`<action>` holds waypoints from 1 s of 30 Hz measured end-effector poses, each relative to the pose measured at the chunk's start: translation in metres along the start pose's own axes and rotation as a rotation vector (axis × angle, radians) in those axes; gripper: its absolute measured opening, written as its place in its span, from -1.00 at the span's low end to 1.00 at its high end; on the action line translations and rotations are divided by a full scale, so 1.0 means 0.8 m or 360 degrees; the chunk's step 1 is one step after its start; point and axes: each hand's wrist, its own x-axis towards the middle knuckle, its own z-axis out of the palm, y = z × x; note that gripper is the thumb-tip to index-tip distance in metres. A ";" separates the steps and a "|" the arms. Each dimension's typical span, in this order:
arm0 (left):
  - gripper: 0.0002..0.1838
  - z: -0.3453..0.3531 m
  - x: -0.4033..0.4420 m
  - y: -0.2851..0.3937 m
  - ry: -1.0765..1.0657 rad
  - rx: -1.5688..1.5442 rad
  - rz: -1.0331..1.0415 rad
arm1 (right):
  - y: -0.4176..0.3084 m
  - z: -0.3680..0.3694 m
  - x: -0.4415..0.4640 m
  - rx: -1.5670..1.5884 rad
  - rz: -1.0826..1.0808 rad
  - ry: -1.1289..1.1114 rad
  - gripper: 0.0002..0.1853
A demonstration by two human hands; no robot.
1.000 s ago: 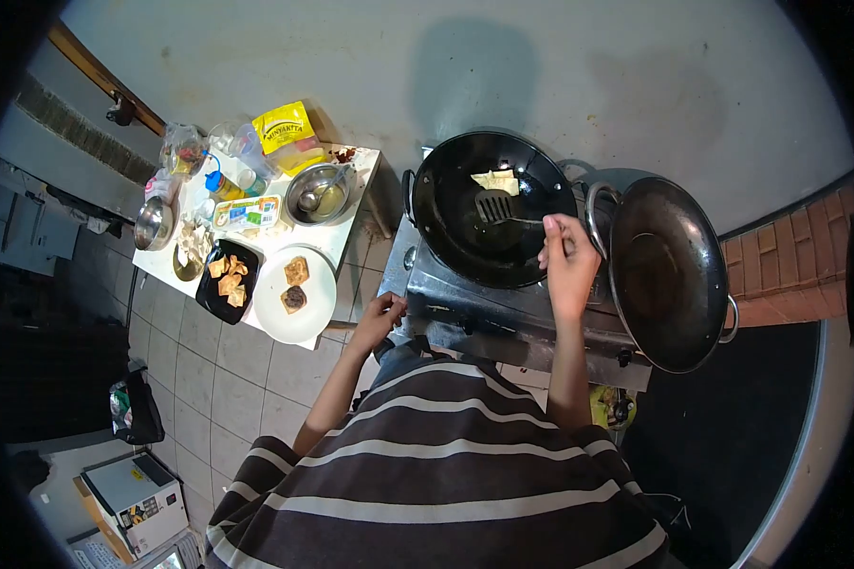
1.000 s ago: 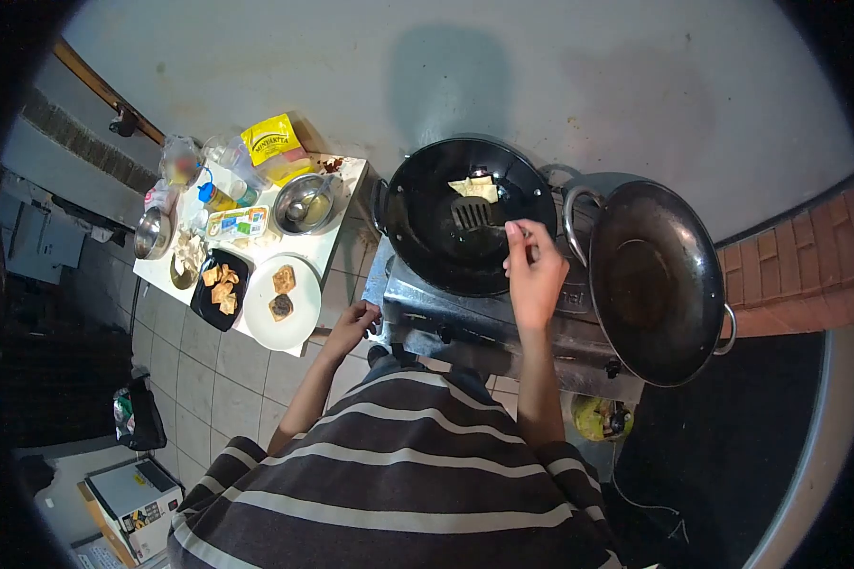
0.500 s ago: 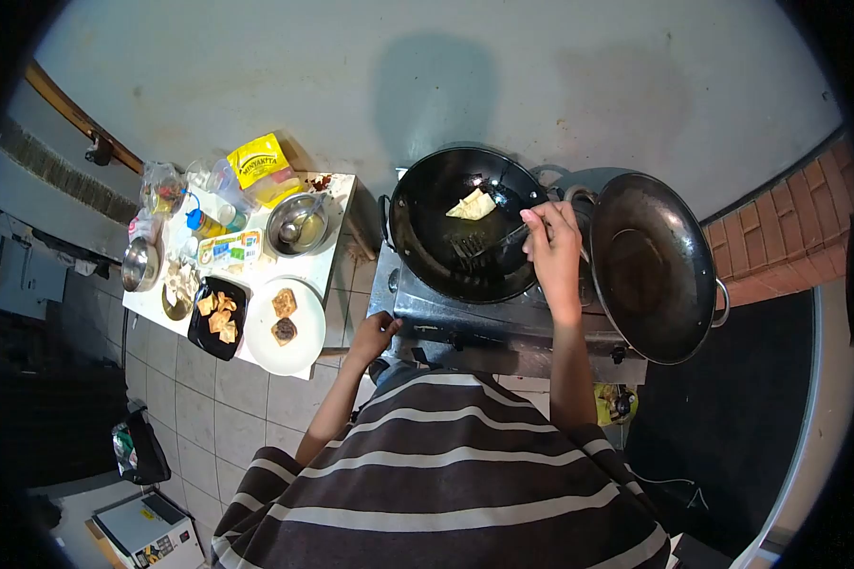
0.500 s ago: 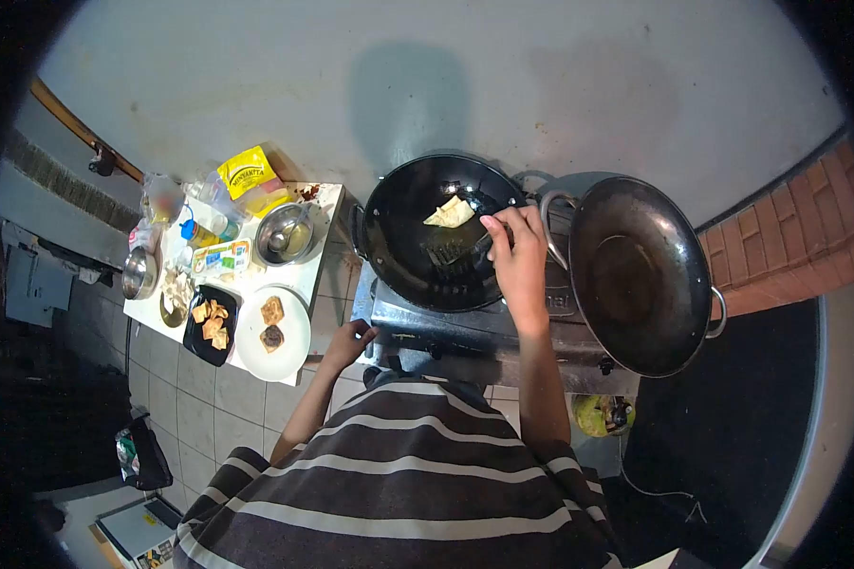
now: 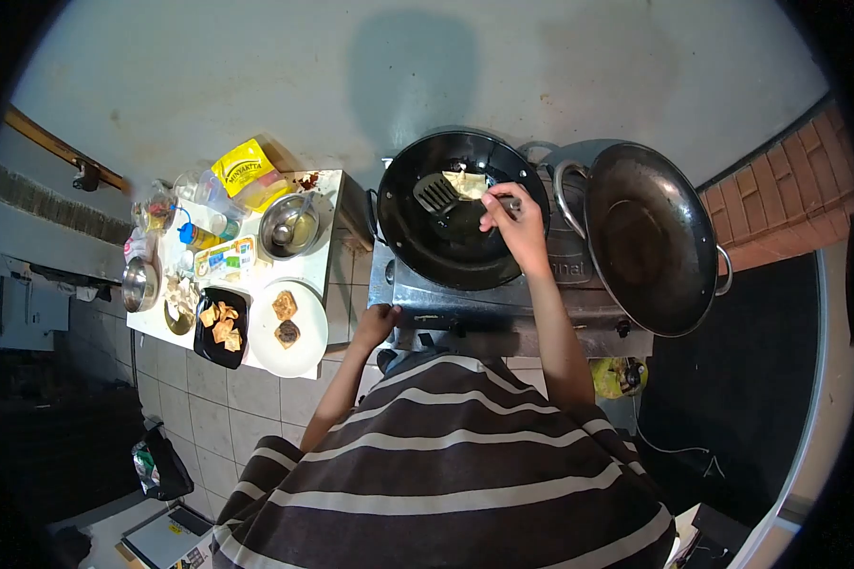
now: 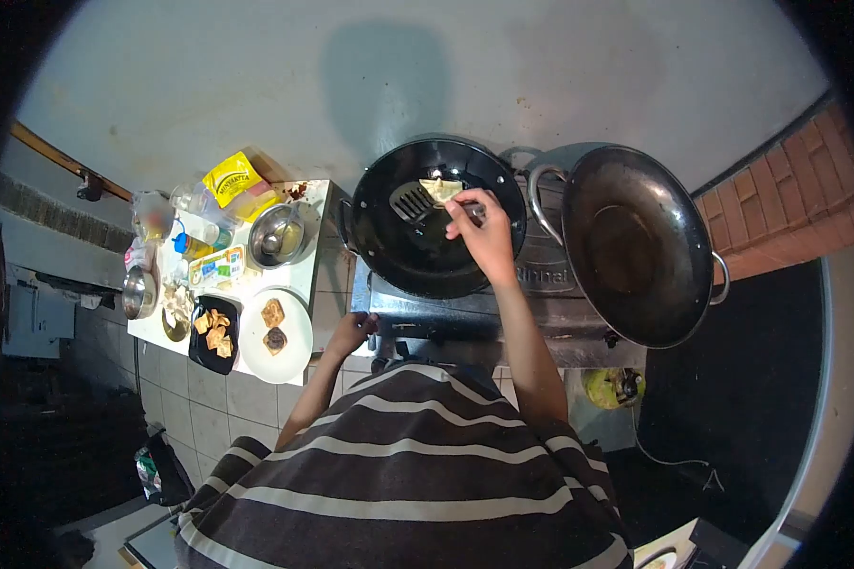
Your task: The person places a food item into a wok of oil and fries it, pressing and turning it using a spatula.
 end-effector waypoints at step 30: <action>-0.59 -0.004 -0.010 0.037 0.0081 0.0459 -0.0267 | -0.054 -0.048 0.010 -0.0972 -0.0653 -0.0554 -0.89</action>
